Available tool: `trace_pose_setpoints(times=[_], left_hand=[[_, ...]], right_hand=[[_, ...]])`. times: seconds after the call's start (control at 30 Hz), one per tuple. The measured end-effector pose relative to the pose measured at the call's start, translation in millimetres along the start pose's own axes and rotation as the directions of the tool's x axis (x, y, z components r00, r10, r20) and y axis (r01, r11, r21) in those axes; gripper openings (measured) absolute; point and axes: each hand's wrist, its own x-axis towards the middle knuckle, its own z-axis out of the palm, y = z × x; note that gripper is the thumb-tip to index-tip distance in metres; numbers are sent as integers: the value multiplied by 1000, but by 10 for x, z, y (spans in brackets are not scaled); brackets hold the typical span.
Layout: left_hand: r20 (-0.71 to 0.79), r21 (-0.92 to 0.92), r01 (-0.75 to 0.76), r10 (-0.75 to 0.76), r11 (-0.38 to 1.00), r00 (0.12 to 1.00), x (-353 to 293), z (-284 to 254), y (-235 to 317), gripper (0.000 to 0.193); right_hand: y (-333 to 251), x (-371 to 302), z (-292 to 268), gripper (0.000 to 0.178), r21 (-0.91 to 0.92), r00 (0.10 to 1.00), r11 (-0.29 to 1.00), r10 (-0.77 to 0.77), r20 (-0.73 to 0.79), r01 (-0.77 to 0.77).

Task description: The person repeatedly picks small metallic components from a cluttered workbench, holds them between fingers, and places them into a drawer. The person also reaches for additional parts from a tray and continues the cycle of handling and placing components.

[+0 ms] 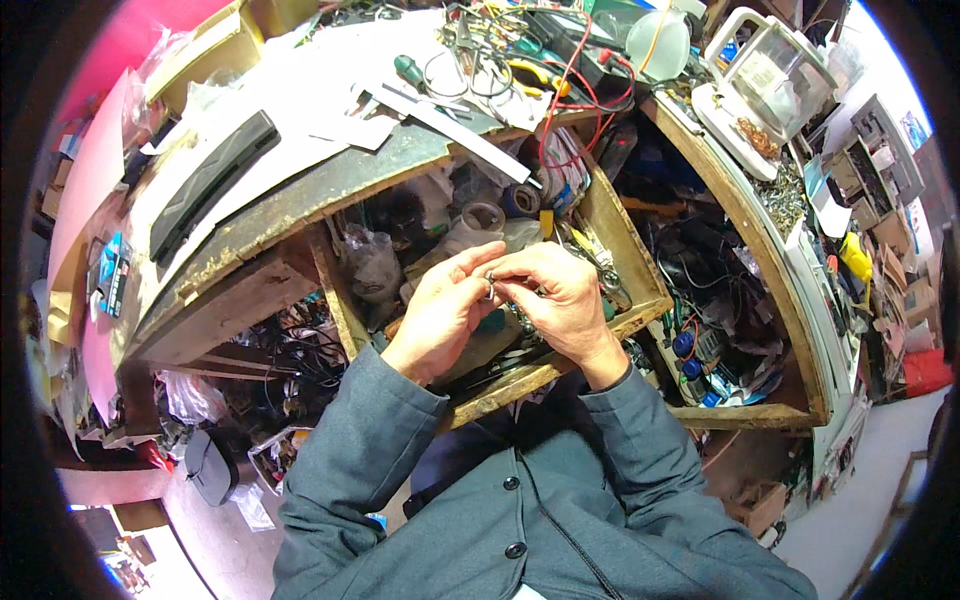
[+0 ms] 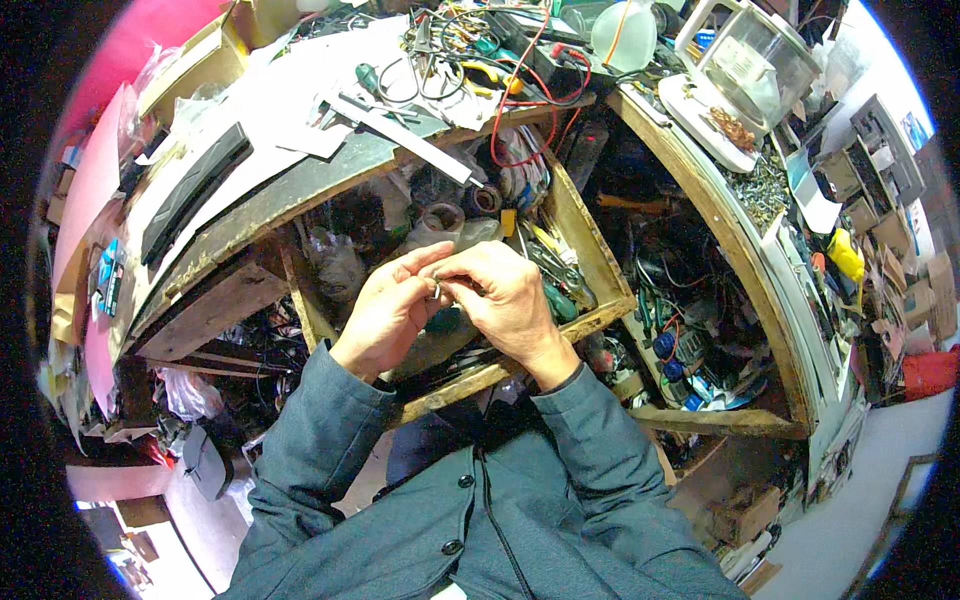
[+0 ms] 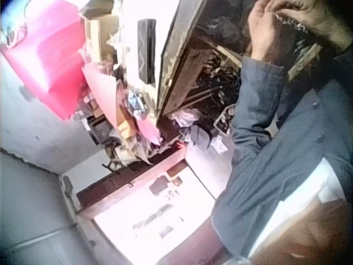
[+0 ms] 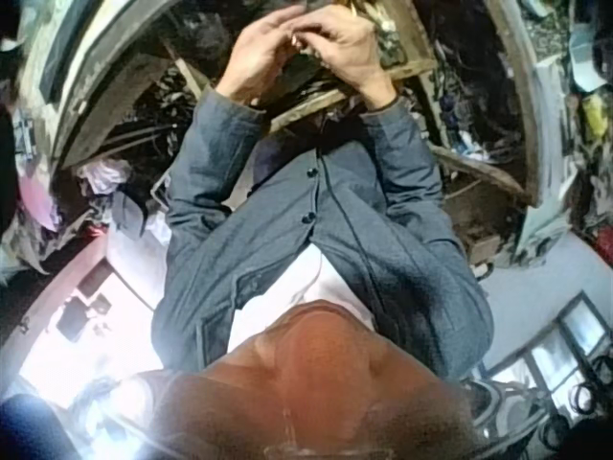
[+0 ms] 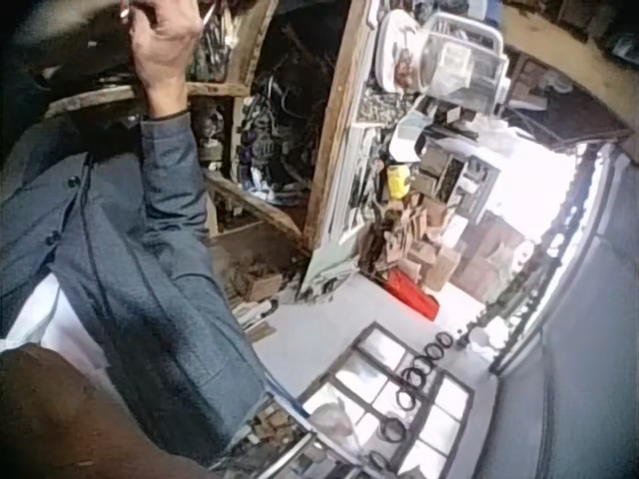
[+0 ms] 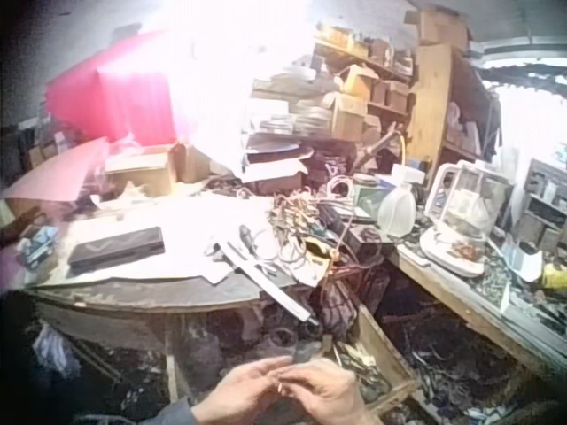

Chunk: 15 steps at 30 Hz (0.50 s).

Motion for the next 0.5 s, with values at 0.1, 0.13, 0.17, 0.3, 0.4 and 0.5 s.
trace_pose_setpoints(times=[0.1,0.13,0.17,0.3,0.4,0.5], left_hand=[[15,23,-15,15,1000,1000,-10,10,-8,44],[6,34,-17,17,999,1000,-13,22,-8,44],[-2,45,-20,20,999,1000,-10,32,-8,44],[6,104,-1,0,995,1000,-4,-4,-18,42],[-11,170,-13,15,985,1000,-17,60,8,40],[-51,277,-18,33,961,998,-29,79,39,34]], right_hand=[[-10,-8,7,16,-6,999,999,-35,-28,35],[-7,-16,5,16,4,999,1000,-22,-35,22],[0,-24,4,17,13,999,1000,-8,-41,9],[55,-54,-17,15,156,992,980,129,-15,-125],[74,-58,-62,13,266,978,943,210,-12,-199],[31,-54,-79,10,400,951,871,310,4,-286]])
